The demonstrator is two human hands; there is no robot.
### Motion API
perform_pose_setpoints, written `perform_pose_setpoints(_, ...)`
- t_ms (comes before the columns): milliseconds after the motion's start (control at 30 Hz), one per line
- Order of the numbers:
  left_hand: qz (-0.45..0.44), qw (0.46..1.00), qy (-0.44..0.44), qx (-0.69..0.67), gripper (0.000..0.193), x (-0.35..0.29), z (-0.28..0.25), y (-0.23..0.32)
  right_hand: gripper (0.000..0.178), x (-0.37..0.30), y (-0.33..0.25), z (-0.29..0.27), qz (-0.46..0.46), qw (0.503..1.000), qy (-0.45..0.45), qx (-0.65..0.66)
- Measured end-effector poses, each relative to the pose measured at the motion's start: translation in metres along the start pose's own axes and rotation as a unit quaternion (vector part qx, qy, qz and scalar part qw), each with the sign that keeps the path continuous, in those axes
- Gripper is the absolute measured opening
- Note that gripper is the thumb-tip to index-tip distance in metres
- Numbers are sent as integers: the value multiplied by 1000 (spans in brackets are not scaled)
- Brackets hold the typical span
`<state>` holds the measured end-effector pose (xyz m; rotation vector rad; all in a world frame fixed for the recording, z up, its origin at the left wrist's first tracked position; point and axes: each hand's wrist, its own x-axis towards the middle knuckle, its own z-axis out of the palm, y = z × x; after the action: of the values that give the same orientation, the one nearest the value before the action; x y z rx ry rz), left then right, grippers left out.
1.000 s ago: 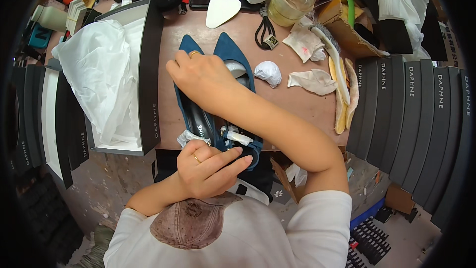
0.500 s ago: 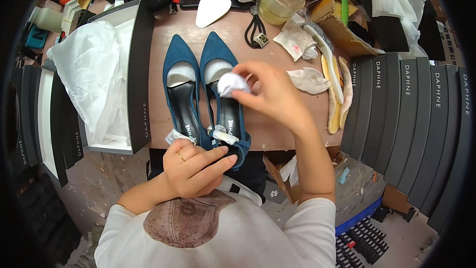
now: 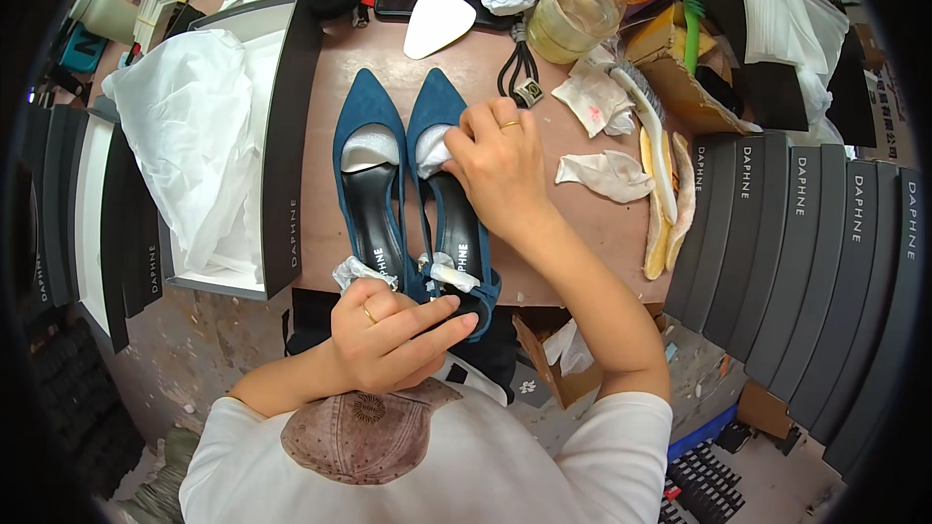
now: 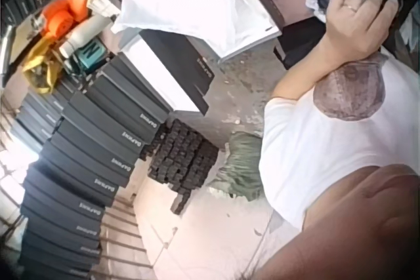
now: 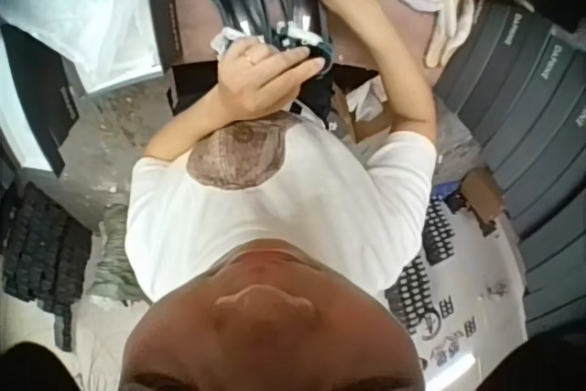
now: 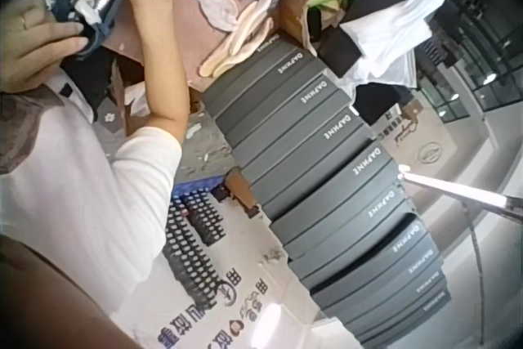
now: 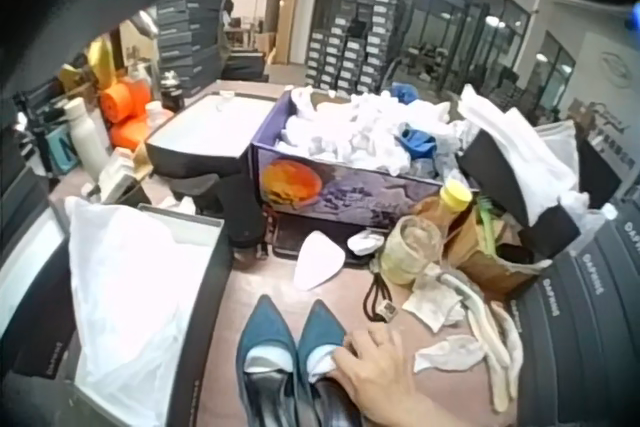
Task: Cleaning a shoe box and the soles of a pair of high-heeled shoes.
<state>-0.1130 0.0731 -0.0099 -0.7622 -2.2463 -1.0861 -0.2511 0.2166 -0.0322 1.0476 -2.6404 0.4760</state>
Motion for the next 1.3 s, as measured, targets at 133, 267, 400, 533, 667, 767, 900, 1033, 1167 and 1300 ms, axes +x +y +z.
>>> perform_pose_setpoints(133, 2, 1000, 0, 2, 40, -2, -3, -2, 31, 11, 5, 9, 45, 998, -25, -25)
perform_pose_setpoints(267, -7, 1000, 0, -1, 40, -5, -4, 0, 38, 42, 34, -15, 162, 963, -165, 136)
perform_pose_setpoints(400, -14, 1000, -16, -13, 41, -1, -3, 0, 31, 89, 67, 6, 29, 997, 56, -55)
perform_pose_setpoints(533, -10, 999, -35, -13, 41, -1, -9, 0, 28, 115, 92, 50, 23, 936, -76, -343)
perform_pose_setpoints(667, -46, 998, 13, -40, 44, -2, -25, -5, 23, 97, 55, 7, 68, 996, 14, 47)
perform_pose_setpoints(767, -125, 988, 43, -82, 53, -15, -45, -7, 24, 70, -10, -38, 164, 858, -176, 453)
perform_pose_setpoints(900, -111, 990, -69, -56, 55, -20, -30, -4, 20, 59, -43, -15, 23, 895, -320, 311)
perform_pose_setpoints(1033, -116, 992, -38, -39, 56, -22, -28, -8, 13, 45, -57, 5, -23, 957, -173, 232)
perform_pose_setpoints(1167, -118, 991, -35, -47, 56, -27, -26, -8, 17, 42, -46, 6, -120, 987, -96, 56)
perform_pose_setpoints(1300, -112, 991, -41, -58, 50, -26, -29, -10, 29, 42, -58, -19, -100, 983, -150, 41)
